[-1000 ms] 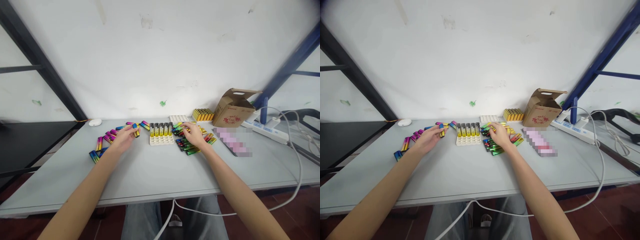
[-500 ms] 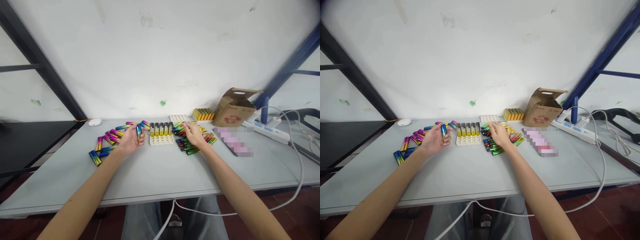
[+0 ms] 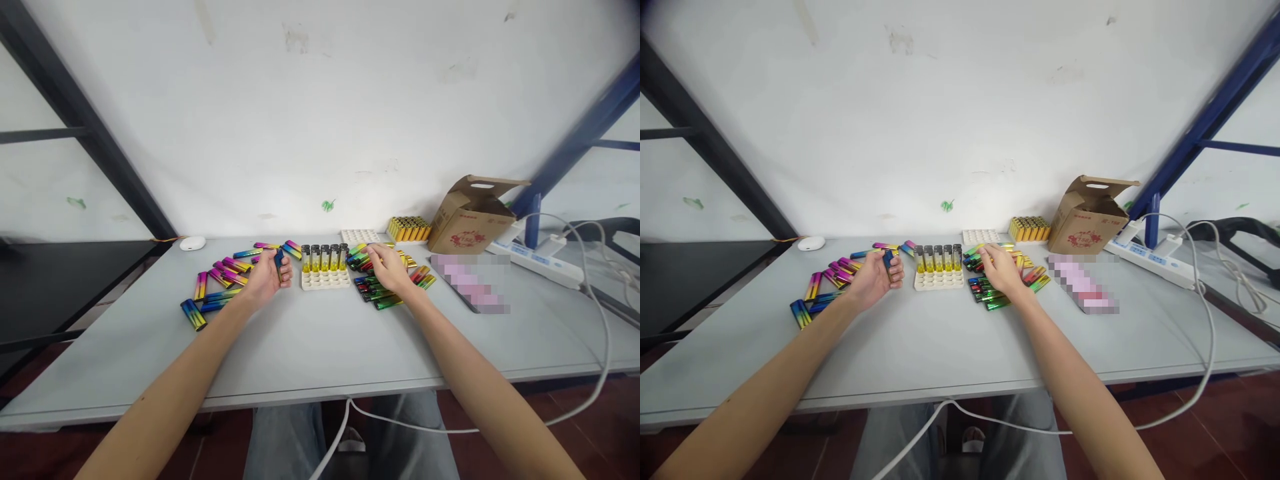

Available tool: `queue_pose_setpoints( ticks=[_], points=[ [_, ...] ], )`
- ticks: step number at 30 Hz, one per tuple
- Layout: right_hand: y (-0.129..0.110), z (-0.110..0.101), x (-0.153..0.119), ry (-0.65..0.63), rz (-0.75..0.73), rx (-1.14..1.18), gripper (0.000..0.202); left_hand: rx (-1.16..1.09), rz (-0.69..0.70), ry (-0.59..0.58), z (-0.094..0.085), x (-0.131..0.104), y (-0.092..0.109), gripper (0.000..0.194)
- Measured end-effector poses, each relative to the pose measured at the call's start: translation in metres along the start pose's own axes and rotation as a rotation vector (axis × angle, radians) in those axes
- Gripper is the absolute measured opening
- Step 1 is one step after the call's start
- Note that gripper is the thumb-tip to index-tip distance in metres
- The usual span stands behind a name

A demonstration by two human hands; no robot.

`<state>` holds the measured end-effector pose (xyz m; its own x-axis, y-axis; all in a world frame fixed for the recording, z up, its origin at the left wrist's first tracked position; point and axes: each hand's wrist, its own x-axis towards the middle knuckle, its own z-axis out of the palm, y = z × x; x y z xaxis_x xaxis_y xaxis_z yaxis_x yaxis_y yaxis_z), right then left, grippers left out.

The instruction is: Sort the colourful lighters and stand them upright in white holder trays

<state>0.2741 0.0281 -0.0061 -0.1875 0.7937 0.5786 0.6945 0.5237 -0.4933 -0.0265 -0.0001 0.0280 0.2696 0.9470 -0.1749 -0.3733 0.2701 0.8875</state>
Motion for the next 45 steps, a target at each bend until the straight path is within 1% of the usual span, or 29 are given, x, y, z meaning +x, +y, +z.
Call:
queue_pose_setpoints(
  ticks=[4, 6, 15, 20, 23, 26, 28, 30, 33, 35, 38, 41, 45],
  points=[
    [0.0, 0.0, 0.0, -0.001, 0.007, 0.006, 0.042, 0.029, 0.025, 0.043, 0.005, 0.0, -0.002, 0.027],
    [-0.001, -0.001, 0.0, -0.004, 0.011, 0.008, 0.041, 0.026, 0.022, 0.045, 0.006, 0.001, -0.004, 0.027],
    [-0.001, -0.001, 0.0, -0.02, 0.003, 0.007, 0.039, -0.003, 0.009, -0.066, 0.005, 0.001, -0.008, 0.03],
    [0.0, 0.0, 0.0, -0.022, 0.008, 0.002, 0.039, 0.006, -0.003, -0.09, 0.006, 0.0, -0.01, 0.032],
    [0.0, 0.0, 0.0, -0.023, 0.01, 0.0, 0.04, -0.007, 0.03, -0.121, 0.003, 0.001, -0.012, 0.034],
    [0.0, 0.0, 0.0, -0.024, 0.005, 0.0, 0.041, -0.05, 0.094, -0.145, -0.001, 0.003, -0.012, 0.031],
    [0.0, 0.0, 0.0, -0.025, 0.005, 0.004, 0.041, -0.082, 0.14, -0.12, -0.002, 0.005, -0.013, 0.026],
    [0.0, 0.0, 0.0, -0.028, 0.007, 0.006, 0.042, -0.083, 0.174, -0.065, -0.002, 0.006, -0.013, 0.02],
    [-0.001, -0.001, 0.0, -0.033, 0.01, 0.004, 0.042, -0.006, 0.243, 0.016, -0.001, 0.006, -0.014, 0.012],
    [-0.001, -0.001, 0.0, -0.037, 0.01, 0.003, 0.042, 0.106, 0.311, 0.047, 0.001, 0.005, -0.014, 0.016],
    [-0.001, -0.001, 0.0, -0.039, 0.017, -0.001, 0.04, 0.283, 0.414, 0.068, 0.002, 0.004, -0.014, 0.029],
    [-0.001, -0.001, 0.0, -0.041, 0.018, -0.003, 0.039, 0.343, 0.477, 0.102, 0.002, 0.004, -0.015, 0.038],
    [-0.001, -0.001, 0.0, -0.043, 0.016, -0.006, 0.036, 0.415, 0.502, 0.173, 0.0, 0.006, -0.018, 0.035]
  ],
)
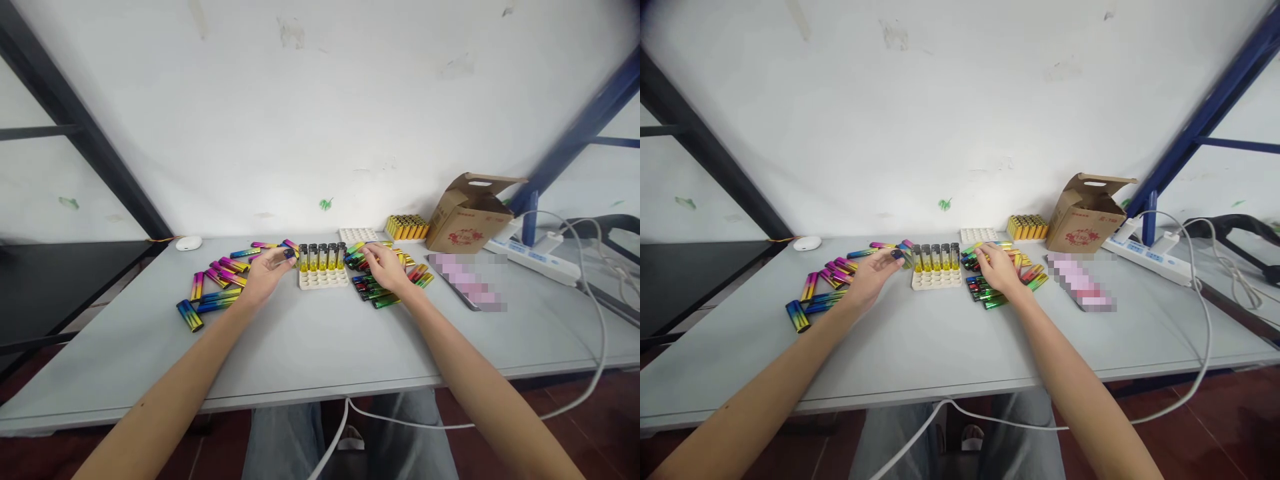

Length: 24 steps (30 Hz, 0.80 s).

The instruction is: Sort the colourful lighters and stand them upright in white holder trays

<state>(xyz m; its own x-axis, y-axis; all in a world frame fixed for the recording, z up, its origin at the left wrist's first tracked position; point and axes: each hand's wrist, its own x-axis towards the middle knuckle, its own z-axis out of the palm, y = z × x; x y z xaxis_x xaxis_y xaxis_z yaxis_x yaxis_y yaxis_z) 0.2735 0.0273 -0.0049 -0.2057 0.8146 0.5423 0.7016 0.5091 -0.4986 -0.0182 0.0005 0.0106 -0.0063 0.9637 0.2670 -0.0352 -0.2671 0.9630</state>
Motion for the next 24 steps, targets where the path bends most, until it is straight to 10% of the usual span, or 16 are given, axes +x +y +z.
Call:
queue_pose_setpoints(
  ticks=[24],
  points=[
    [0.0, 0.001, 0.0, 0.005, -0.032, -0.022, 0.026, 0.19, 0.132, 0.004, 0.006, 0.001, -0.014, 0.02]
  ],
)
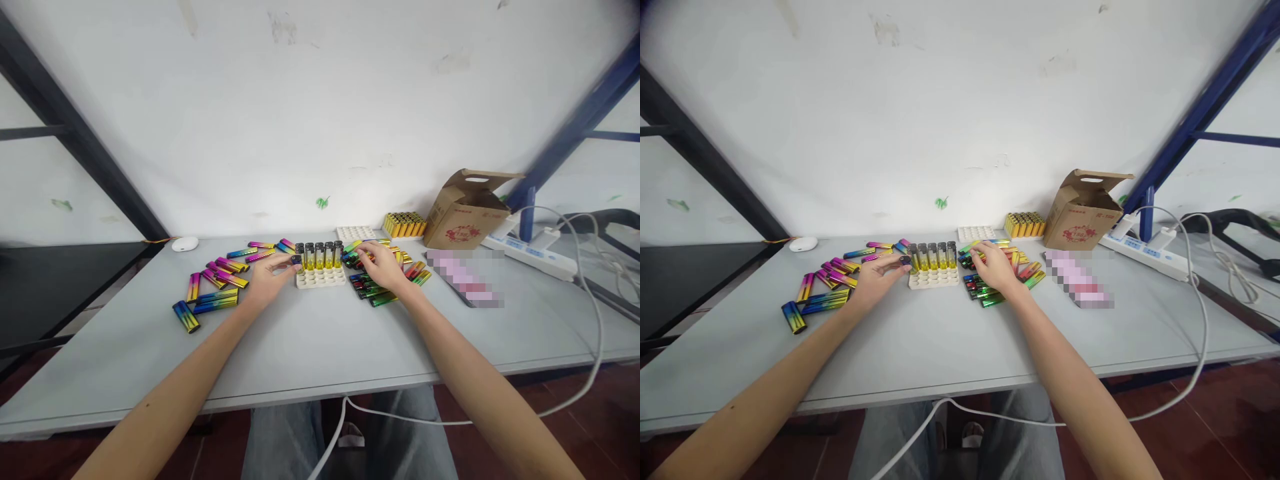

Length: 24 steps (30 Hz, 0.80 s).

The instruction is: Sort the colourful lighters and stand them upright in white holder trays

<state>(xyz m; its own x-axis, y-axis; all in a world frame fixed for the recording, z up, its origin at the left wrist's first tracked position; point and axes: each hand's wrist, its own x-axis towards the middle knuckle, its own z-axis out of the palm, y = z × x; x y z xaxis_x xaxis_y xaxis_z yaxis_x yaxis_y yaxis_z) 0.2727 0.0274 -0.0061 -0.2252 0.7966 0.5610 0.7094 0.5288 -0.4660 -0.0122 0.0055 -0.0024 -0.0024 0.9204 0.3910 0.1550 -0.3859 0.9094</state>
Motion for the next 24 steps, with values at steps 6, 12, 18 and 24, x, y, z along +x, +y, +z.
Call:
queue_pose_setpoints(
  ticks=[6, 12, 18, 24],
  points=[
    [0.0017, 0.0005, 0.0001, -0.004, 0.002, -0.01, 0.025, 0.105, 0.012, -0.014, 0.0014, -0.002, 0.0041, 0.019],
    [0.0033, 0.0015, 0.0007, 0.014, 0.023, -0.003, 0.025, 0.154, 0.077, 0.054, 0.0028, -0.0058, 0.006, 0.03],
    [0.0029, 0.0011, 0.001, 0.044, 0.037, -0.005, 0.024, 0.222, 0.098, 0.096, 0.002, -0.0055, 0.0051, 0.033],
    [0.002, 0.001, -0.0001, 0.037, 0.041, 0.002, 0.024, 0.407, 0.146, 0.043, -0.0012, -0.0029, -0.0018, 0.027]
  ],
)
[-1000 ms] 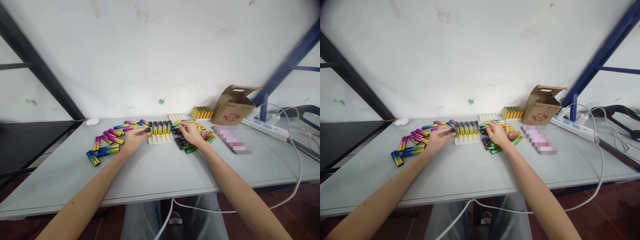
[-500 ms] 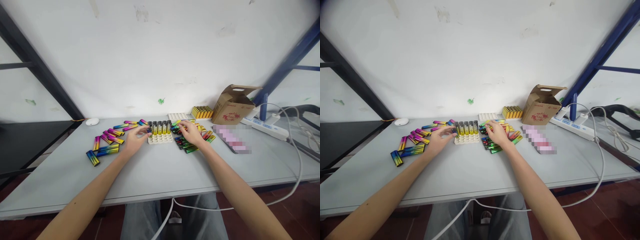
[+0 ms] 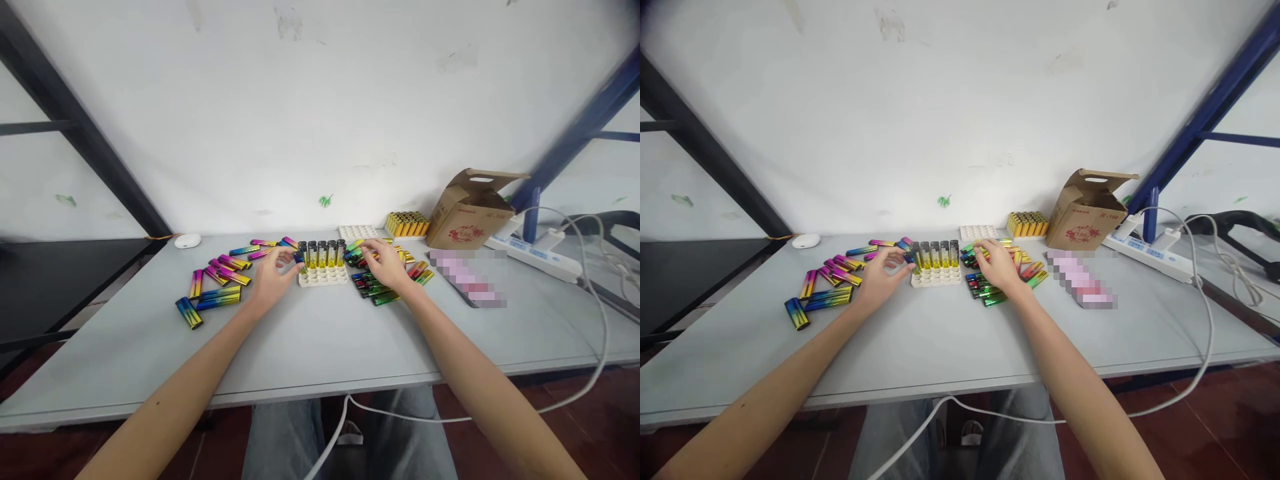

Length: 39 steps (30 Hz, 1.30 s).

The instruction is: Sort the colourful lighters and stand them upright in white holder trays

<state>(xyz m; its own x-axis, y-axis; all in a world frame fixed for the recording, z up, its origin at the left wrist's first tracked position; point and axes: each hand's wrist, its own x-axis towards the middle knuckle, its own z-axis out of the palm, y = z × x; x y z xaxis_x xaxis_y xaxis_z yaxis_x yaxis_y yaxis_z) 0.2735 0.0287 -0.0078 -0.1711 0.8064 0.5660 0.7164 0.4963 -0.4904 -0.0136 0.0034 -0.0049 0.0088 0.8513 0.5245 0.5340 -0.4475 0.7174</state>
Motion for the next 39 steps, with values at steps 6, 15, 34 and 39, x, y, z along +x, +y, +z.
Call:
queue_pose_setpoints(
  ticks=[6, 15, 34, 39],
  points=[
    [-0.001, 0.001, 0.0, -0.007, -0.006, -0.002, 0.024, 0.236, 0.053, 0.059, 0.005, -0.002, -0.008, 0.025],
    [0.001, 0.002, 0.0, -0.013, -0.009, 0.009, 0.025, 0.289, 0.083, -0.008, 0.005, -0.002, -0.009, 0.029],
    [-0.009, -0.002, -0.001, -0.042, -0.004, 0.076, 0.044, 0.626, 0.183, -0.528, -0.005, 0.009, -0.027, 0.088],
    [-0.009, -0.004, -0.002, -0.052, 0.022, 0.098, 0.051, 0.618, 0.164, -0.514, -0.008, 0.008, -0.023, 0.088]
  ],
)
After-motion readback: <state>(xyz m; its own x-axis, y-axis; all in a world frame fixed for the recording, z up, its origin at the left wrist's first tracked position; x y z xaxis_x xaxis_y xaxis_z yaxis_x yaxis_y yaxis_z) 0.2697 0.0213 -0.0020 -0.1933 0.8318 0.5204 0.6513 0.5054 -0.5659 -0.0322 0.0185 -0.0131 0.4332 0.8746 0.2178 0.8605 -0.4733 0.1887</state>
